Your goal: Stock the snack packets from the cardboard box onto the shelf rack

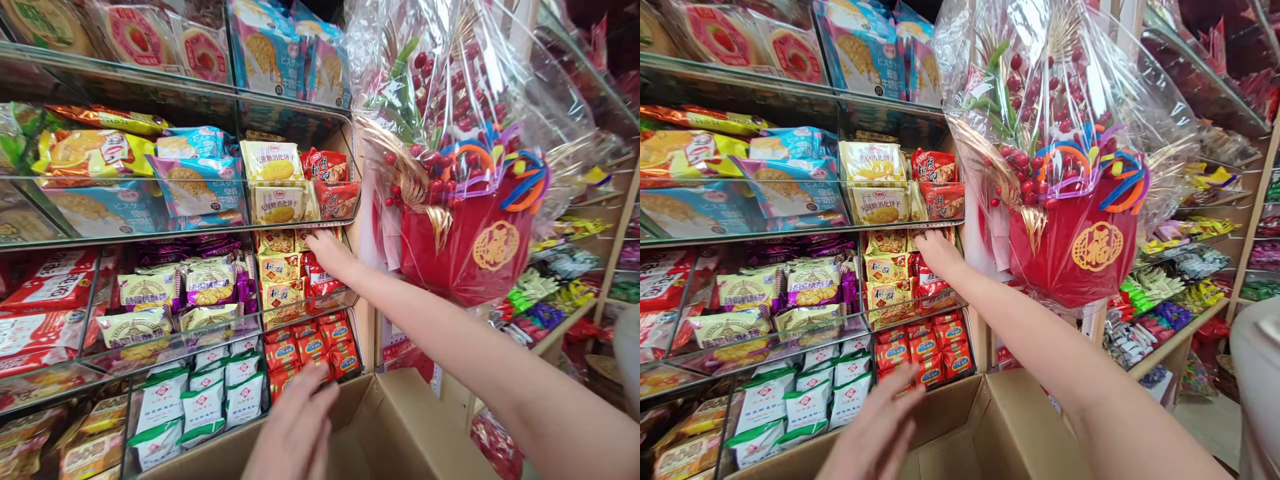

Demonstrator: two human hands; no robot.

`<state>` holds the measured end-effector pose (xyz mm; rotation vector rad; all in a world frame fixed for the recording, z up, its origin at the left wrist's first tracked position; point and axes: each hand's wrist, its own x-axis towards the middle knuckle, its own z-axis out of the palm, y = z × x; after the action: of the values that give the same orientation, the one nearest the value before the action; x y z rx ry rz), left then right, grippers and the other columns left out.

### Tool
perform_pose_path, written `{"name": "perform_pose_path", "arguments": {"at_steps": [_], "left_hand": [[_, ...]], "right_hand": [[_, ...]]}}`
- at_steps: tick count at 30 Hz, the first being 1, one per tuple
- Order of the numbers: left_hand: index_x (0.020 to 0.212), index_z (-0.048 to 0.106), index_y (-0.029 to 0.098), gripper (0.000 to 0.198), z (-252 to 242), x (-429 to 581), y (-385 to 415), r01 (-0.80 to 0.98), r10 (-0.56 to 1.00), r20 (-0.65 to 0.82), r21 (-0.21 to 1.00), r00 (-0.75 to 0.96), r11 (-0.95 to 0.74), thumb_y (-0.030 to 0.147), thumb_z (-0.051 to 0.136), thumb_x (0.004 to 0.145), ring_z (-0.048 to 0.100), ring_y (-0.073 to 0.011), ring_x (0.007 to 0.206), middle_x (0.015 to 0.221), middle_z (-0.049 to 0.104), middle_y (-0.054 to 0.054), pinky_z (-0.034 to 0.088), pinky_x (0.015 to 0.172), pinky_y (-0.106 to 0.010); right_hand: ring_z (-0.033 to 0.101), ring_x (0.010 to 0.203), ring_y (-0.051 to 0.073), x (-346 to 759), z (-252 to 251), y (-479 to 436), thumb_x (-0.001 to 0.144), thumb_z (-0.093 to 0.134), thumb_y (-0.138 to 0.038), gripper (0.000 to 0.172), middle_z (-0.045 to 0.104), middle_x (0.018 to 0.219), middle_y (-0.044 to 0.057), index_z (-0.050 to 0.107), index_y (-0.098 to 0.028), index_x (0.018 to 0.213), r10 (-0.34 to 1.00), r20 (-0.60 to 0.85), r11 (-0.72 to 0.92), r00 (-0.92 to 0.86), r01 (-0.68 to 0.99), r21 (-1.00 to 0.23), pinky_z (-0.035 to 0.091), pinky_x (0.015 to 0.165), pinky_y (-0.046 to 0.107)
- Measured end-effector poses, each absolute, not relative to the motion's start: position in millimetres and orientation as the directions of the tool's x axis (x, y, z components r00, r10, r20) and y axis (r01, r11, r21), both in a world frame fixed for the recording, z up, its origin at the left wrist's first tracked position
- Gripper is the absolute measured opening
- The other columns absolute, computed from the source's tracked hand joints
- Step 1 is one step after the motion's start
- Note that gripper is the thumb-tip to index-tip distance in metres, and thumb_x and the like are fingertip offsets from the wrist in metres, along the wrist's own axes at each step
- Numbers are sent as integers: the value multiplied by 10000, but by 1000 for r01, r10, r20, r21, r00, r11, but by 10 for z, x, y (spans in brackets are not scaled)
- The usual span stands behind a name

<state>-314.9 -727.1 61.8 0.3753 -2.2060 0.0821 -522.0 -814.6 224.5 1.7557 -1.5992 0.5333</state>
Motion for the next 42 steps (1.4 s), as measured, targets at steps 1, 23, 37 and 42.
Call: {"name": "perform_pose_path", "arguments": {"at_steps": [1,23,37,42], "left_hand": [[1291,386,203,488,841,-3144,-7366,-338,-150,789,-78,-596,938,72,405,822,344,-211,1280,1348,452,-104,357,1016,-402],[929,646,76,735,2404,-3636,-8203,-709,-419,574,-606,-703,361,570,106,855,588,-287,898,916,652,-171,242,942,-451],[1307,405,215,767,2449,-3833,-8242,-788,-508,608,-532,-610,310,674,83,784,556,-369,915,984,588,-217,333,749,-413],[1269,464,235,778,2548,-3873,-8349,-795,-578,557,-509,-596,329,705,107,762,549,-383,957,1091,542,-246,351,750,-421]], "right_hand": [[481,973,225,-5241,2273,-8182,893,294,-96,291,549,1052,133,528,-142,1061,-699,697,-10,157,-978,210,414,797,329],[502,1032,242,-5209,2331,-7944,811,406,-56,296,527,1125,167,593,-63,1040,-808,556,-86,195,-973,215,415,863,329],[467,1123,252,-5241,2284,-7993,879,368,-130,325,454,1266,184,531,-50,1148,-801,562,-91,208,-969,230,390,937,354],[557,1022,221,-5252,2345,-8029,839,438,-103,261,546,1164,159,593,-68,1045,-830,514,-125,216,-970,206,433,871,288]]}}
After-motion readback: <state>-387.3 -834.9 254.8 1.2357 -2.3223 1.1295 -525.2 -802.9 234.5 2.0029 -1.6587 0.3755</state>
